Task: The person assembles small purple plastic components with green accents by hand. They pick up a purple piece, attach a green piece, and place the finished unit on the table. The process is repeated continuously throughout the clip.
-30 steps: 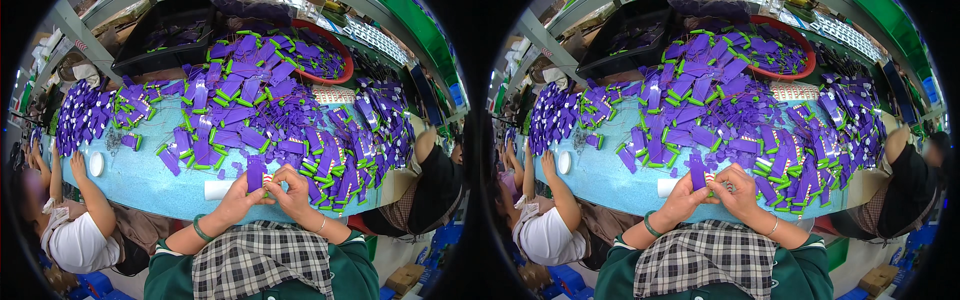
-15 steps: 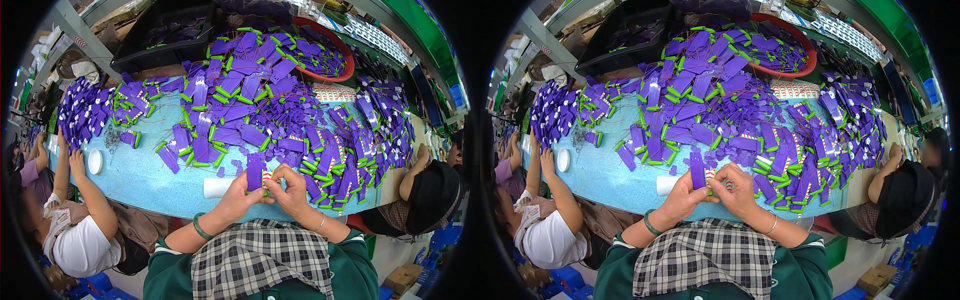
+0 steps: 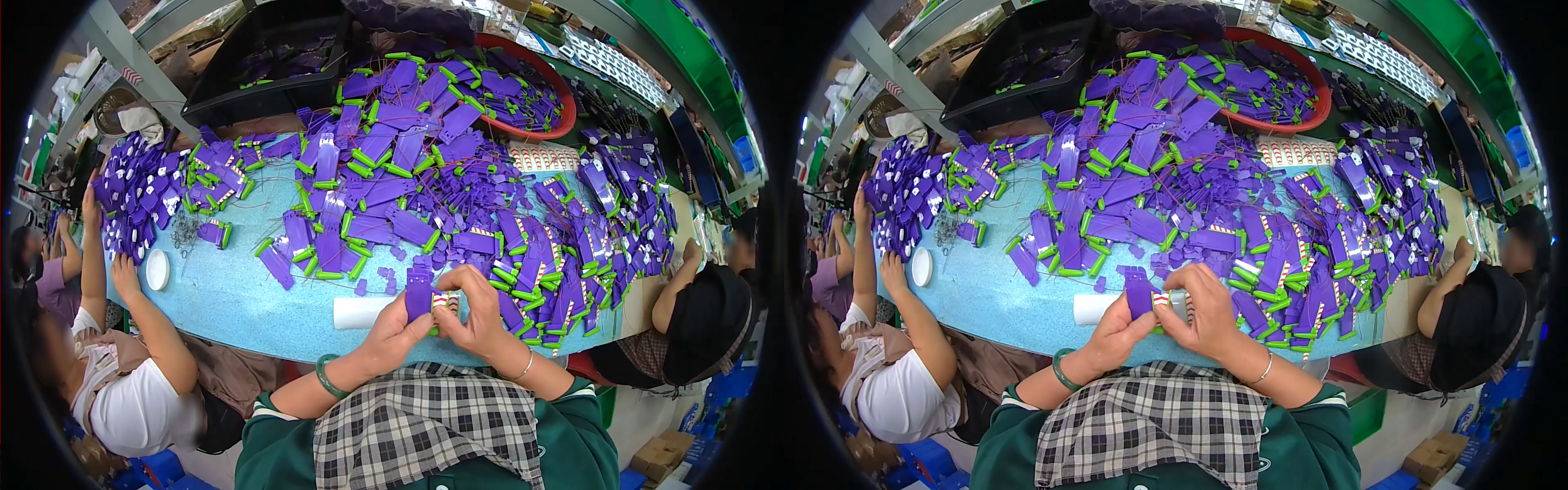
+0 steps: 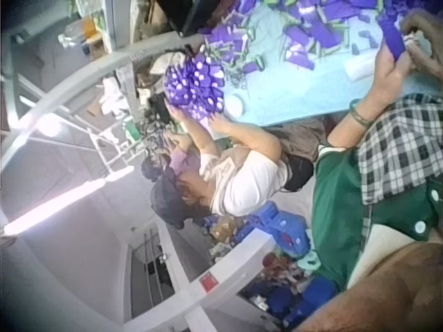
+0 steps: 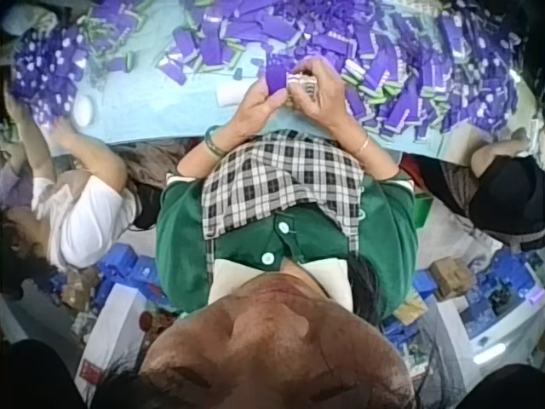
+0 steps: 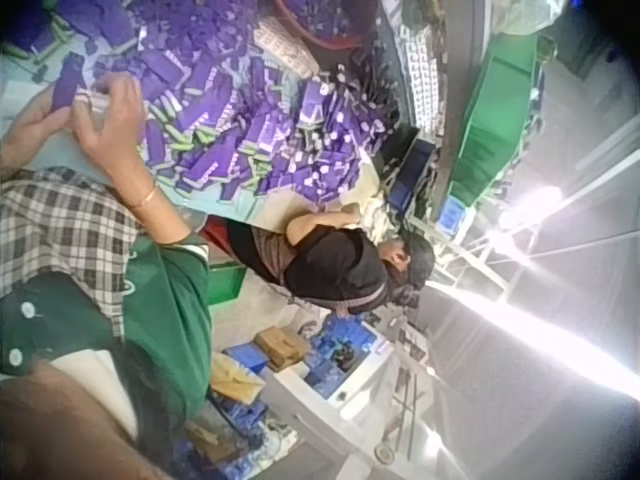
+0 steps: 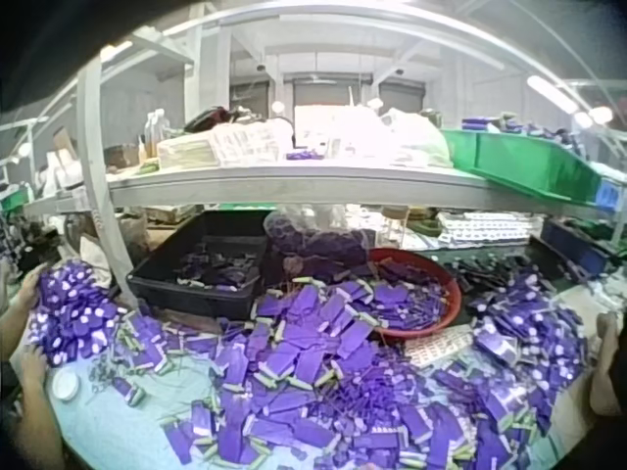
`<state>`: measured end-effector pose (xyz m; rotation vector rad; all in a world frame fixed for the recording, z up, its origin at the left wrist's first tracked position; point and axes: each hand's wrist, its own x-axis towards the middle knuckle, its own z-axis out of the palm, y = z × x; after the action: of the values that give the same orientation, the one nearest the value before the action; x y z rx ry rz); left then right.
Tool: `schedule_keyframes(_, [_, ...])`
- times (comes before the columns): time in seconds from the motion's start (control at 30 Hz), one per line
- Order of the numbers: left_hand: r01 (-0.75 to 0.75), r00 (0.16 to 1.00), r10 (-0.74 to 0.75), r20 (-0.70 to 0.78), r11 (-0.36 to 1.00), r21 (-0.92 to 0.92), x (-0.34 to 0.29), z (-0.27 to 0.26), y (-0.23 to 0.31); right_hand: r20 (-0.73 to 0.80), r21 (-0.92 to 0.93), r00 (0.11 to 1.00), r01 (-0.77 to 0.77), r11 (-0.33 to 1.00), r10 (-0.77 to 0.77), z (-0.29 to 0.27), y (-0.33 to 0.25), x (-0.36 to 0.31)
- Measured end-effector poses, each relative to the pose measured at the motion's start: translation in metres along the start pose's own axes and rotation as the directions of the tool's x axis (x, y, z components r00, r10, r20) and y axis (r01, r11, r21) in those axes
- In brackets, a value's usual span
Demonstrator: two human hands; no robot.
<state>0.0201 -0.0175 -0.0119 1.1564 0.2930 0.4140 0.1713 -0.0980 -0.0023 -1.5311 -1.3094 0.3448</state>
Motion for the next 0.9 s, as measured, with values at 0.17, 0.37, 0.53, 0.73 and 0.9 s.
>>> schedule_keyframes(0.17, [0.272,0.962,-0.218,0.165,0.822,-0.5,0.008,-0.002,0.0,0.26,0.244,0.954,-0.216,0.945,0.151,0.003,-0.005,0.011])
schedule_keyframes(0.37, [0.576,0.815,-0.362,0.452,0.591,-0.565,0.016,0.0,0.0,0.326,0.402,0.934,-0.275,0.873,0.144,0.0,0.0,0.013])
schedule_keyframes(0.53, [0.545,0.823,-0.211,0.528,0.553,-0.63,0.012,-0.009,-0.003,0.486,0.515,0.831,-0.521,0.681,0.269,-0.006,-0.002,0.015])
schedule_keyframes(0.73, [-0.48,0.839,0.501,0.211,0.501,0.72,0.013,-0.022,0.041,0.407,0.652,0.83,-0.556,0.515,0.382,-0.018,0.0,0.013])
schedule_keyframes(0.9, [-0.624,0.552,0.632,0.544,-0.119,0.772,0.017,-0.024,0.039,0.514,0.622,0.765,-0.644,0.445,0.389,-0.013,-0.006,0.014])
